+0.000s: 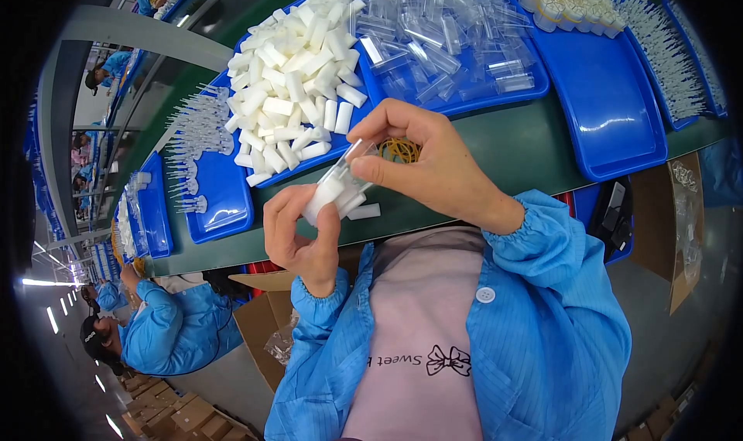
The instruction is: The person assembles filter components by mounting white foam pieces and plastic tubes onto pronged bases by hand, securing each bundle with a rubber band, and placing the finished bundles onto a tray.
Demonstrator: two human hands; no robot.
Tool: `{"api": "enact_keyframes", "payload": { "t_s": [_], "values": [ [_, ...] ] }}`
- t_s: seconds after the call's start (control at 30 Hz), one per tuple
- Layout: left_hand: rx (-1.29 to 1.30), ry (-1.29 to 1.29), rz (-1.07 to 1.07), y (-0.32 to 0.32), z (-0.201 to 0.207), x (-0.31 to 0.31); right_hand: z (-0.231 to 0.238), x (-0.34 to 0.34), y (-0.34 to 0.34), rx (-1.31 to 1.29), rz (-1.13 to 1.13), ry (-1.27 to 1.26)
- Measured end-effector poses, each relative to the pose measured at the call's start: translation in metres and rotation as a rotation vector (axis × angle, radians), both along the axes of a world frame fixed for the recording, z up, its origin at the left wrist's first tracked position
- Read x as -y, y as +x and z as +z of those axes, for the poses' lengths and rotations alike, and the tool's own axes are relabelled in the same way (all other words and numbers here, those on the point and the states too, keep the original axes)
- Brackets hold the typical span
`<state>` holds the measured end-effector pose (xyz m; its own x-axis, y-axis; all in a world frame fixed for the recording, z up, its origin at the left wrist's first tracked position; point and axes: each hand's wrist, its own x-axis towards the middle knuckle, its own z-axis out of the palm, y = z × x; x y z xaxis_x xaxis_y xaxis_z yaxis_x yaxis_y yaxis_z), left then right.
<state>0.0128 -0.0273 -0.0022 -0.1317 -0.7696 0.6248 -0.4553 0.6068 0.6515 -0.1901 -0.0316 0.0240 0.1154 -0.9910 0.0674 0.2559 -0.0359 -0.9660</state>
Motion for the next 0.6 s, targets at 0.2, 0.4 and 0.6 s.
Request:
{"api": "enact_keyframes", "payload": {
  "t_s": [0.2,0.4,0.6],
  "values": [
    [0.087,-0.074,0.045,-0.002,-0.002,-0.001,-0.01,0.001,-0.005,-0.016,0.046,0.093],
    [0.097,-0.11,0.061,-0.002,-0.001,-0.002,-0.017,0.0,-0.003,0.279,0.097,0.306],
    [0.051,-0.038,0.059,-0.003,-0.004,0.001,-0.023,-0.002,-0.001,-0.029,-0.007,0.105]
  ]
}}
